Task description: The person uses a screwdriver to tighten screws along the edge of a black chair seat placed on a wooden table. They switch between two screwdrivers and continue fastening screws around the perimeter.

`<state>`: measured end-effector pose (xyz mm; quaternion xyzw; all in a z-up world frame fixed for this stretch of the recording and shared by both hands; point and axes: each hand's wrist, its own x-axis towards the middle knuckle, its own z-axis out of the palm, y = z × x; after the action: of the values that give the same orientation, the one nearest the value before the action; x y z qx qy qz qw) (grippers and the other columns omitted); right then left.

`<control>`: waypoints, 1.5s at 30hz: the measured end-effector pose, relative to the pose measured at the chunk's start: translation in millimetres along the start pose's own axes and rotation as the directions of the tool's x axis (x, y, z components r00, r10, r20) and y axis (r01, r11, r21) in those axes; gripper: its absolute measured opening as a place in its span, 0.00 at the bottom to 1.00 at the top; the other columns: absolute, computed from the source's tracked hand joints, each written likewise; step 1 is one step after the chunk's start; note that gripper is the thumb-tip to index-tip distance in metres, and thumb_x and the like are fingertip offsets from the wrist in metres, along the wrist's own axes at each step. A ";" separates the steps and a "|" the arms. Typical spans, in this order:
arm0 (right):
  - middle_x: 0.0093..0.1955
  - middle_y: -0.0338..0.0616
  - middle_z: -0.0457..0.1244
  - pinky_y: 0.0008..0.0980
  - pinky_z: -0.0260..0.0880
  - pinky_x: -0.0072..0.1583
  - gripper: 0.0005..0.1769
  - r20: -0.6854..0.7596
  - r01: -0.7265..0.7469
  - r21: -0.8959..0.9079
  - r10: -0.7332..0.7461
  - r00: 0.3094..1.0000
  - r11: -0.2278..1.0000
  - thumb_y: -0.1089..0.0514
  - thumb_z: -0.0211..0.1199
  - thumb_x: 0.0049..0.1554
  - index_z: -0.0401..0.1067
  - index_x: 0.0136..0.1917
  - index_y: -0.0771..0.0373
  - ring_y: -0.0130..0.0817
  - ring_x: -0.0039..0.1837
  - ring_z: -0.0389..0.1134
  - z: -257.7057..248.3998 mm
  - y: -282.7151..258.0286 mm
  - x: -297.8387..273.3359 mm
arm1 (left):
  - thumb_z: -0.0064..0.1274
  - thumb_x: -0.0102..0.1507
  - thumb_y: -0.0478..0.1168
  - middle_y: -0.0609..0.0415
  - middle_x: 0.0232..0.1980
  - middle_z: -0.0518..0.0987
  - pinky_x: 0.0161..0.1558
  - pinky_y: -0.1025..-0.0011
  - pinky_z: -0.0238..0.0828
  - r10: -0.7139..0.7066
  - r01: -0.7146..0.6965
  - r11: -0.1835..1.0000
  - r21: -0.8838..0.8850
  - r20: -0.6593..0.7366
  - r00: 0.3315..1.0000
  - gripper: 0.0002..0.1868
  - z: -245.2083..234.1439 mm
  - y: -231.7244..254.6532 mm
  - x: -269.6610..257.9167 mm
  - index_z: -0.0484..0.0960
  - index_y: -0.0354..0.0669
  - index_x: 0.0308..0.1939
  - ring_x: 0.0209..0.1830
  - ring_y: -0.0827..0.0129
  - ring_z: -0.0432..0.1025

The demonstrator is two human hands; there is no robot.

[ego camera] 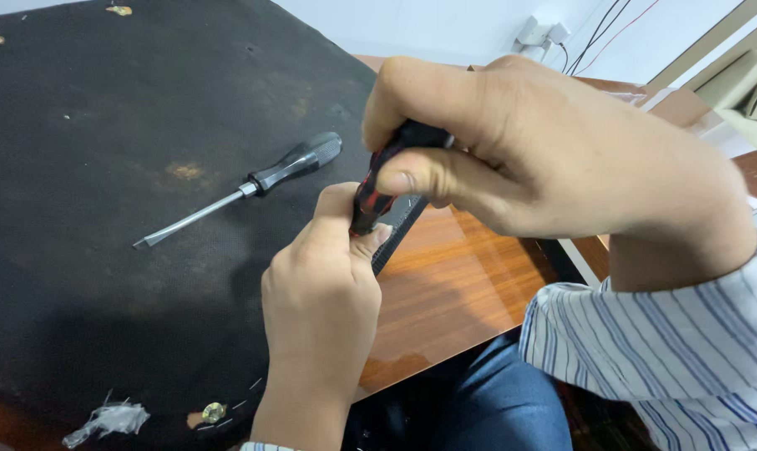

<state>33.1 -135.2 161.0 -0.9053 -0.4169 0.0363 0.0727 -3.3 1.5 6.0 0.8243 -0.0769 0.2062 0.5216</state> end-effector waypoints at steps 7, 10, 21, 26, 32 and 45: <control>0.32 0.37 0.61 0.24 0.61 0.36 0.17 -0.368 -0.175 0.150 0.219 0.904 0.973 0.47 0.60 0.65 0.65 0.53 0.63 0.23 0.33 0.62 32.1 -19.1 0.1 | 0.53 0.66 0.39 0.56 0.29 0.85 0.29 0.66 0.78 -0.016 0.015 1.000 -0.012 -0.064 0.998 0.08 4.6 4.1 1.2 0.79 0.43 0.48 0.27 0.64 0.82; 0.32 0.36 0.61 0.22 0.60 0.35 0.17 -0.367 -0.211 0.209 0.277 0.888 0.955 0.46 0.61 0.64 0.66 0.53 0.61 0.19 0.33 0.62 35.3 -18.6 -0.1 | 0.54 0.66 0.40 0.56 0.29 0.85 0.30 0.65 0.77 -0.054 0.053 0.999 -0.010 -0.028 0.998 0.08 3.9 5.1 1.7 0.79 0.45 0.47 0.27 0.63 0.82; 0.39 0.34 0.57 0.23 0.58 0.40 0.13 -0.401 -0.031 0.236 0.126 0.907 0.971 0.51 0.58 0.72 0.64 0.56 0.63 0.18 0.36 0.57 40.6 0.0 2.4 | 0.51 0.66 0.40 0.57 0.32 0.85 0.31 0.66 0.79 -0.008 0.006 0.993 -0.117 -0.018 1.000 0.10 12.1 -5.0 3.2 0.76 0.44 0.51 0.30 0.65 0.83; 0.46 0.37 0.59 0.25 0.61 0.46 0.10 -0.280 0.124 0.187 -0.068 0.958 0.975 0.56 0.57 0.70 0.61 0.54 0.63 0.21 0.43 0.57 32.8 3.2 -1.3 | 0.47 0.70 0.40 0.56 0.29 0.85 0.31 0.63 0.78 -0.081 0.081 0.992 -0.094 0.001 0.997 0.05 13.5 -16.0 -8.9 0.76 0.44 0.42 0.28 0.64 0.83; 0.55 0.40 0.60 0.27 0.66 0.57 0.08 -0.324 0.265 0.551 -0.090 0.942 0.792 0.58 0.59 0.71 0.64 0.53 0.63 0.24 0.52 0.61 36.4 -8.4 6.4 | 0.47 0.69 0.38 0.55 0.29 0.83 0.27 0.64 0.78 -0.030 0.029 0.999 -0.024 -0.042 0.999 0.03 13.2 -18.6 -10.7 0.74 0.43 0.43 0.27 0.61 0.81; 0.25 0.40 0.54 0.31 0.60 0.31 0.28 -0.431 0.444 0.874 -0.106 0.896 0.197 0.49 0.45 0.70 0.57 0.28 0.58 0.29 0.24 0.52 72.5 21.1 16.3 | 0.42 0.69 0.43 0.53 0.28 0.82 0.30 0.58 0.73 -0.170 0.166 0.985 0.044 0.120 0.978 0.10 4.8 -12.9 -10.7 0.76 0.45 0.37 0.28 0.57 0.78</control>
<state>50.3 -129.0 86.0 -0.5746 -0.4487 0.1421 0.6696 -7.3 2.0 -11.0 0.8476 -0.0356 0.1112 0.5176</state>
